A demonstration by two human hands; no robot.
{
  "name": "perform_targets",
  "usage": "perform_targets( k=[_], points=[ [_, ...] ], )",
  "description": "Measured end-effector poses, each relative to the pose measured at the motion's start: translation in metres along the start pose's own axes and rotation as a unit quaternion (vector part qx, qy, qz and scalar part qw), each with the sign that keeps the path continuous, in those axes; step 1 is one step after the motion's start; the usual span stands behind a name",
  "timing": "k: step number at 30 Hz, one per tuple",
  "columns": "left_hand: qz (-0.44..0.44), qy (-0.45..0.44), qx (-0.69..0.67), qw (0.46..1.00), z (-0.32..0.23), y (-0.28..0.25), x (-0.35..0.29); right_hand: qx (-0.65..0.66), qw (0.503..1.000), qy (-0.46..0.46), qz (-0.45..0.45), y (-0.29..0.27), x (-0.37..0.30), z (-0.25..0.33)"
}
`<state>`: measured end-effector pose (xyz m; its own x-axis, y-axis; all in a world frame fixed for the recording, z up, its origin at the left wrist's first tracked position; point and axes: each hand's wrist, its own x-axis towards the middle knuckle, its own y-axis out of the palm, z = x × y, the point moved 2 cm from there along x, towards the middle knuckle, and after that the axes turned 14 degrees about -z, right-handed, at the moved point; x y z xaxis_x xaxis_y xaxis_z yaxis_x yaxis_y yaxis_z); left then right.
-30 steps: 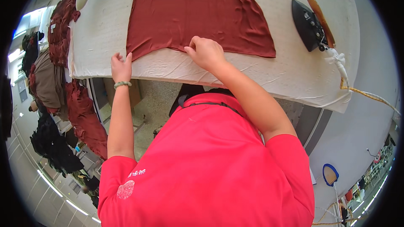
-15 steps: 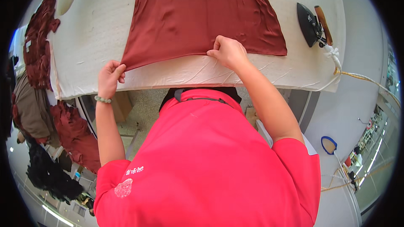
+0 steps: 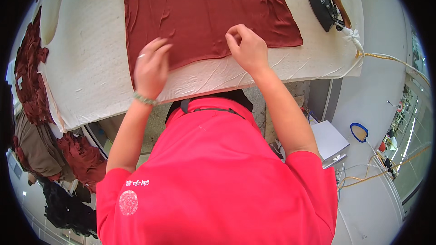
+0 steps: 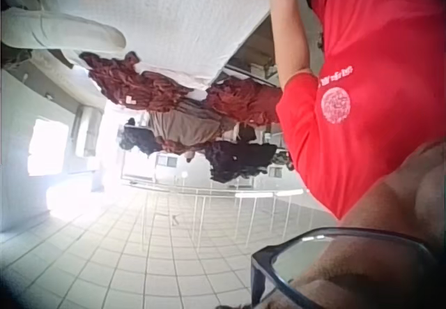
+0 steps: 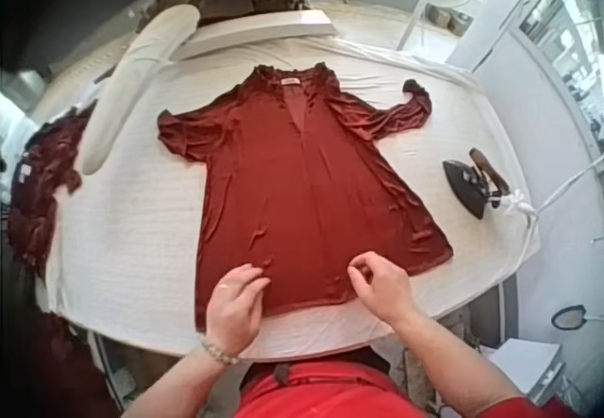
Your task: The person is ironing and folding shirts in a production environment.
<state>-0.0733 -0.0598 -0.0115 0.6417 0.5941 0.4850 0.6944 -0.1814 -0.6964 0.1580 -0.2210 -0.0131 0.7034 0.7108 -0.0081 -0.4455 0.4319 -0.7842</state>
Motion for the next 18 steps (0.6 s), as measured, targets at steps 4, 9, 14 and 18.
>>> perform_targets(
  k=[4,9,14,18],
  points=[
    [0.054,0.059,0.009,0.997,-0.029,0.071,0.016,0.079,0.997,0.015,-0.018,0.003,-0.021,-0.013],
    [0.097,0.080,0.042,0.991,-0.036,0.097,0.027,0.298,0.883,0.336,0.137,0.003,-0.066,-0.031],
    [0.110,0.106,0.041,0.987,-0.035,0.100,0.043,0.425,0.792,0.425,0.105,0.009,-0.077,-0.029],
    [0.100,0.133,0.040,0.985,-0.042,0.100,0.047,0.471,0.762,0.441,0.058,0.012,-0.082,-0.016]
  ],
)
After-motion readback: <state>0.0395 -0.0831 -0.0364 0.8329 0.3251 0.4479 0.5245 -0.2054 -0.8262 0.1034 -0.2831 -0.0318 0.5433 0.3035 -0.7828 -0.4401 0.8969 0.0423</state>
